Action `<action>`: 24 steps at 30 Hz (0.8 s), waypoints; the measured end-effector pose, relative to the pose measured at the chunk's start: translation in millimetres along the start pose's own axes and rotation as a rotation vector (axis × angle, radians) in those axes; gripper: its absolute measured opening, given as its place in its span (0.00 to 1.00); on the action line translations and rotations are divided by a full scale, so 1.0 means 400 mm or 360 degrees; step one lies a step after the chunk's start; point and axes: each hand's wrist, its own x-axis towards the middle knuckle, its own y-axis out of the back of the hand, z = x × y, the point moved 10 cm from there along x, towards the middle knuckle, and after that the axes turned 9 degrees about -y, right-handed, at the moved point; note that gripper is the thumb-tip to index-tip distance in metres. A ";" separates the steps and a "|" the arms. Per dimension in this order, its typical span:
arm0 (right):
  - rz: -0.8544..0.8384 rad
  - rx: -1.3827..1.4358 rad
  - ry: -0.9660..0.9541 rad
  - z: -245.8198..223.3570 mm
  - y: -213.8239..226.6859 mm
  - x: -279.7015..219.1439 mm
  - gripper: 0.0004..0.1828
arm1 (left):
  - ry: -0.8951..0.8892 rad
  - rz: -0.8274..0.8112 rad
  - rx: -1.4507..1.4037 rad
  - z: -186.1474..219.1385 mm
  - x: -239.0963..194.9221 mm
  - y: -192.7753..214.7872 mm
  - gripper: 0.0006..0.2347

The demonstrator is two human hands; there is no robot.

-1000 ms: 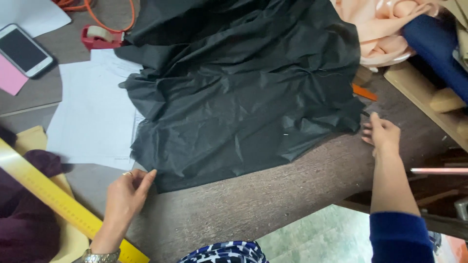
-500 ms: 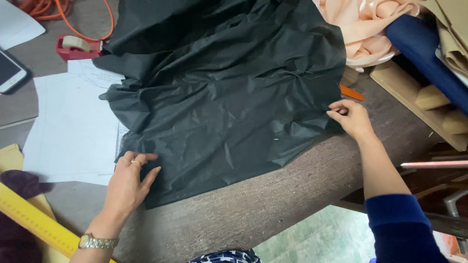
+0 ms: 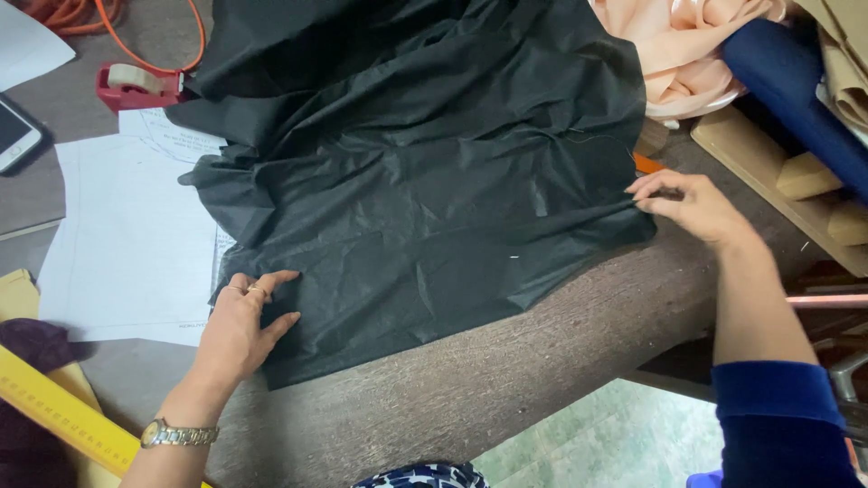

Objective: Unfolding and smoothing out a large piece of black fabric on a workbench in preparation for further processing.

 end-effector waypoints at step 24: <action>0.0593 0.0461 -0.0154 0.030 0.121 0.055 0.11 | -0.0006 0.0042 -0.0087 -0.021 0.009 -0.009 0.24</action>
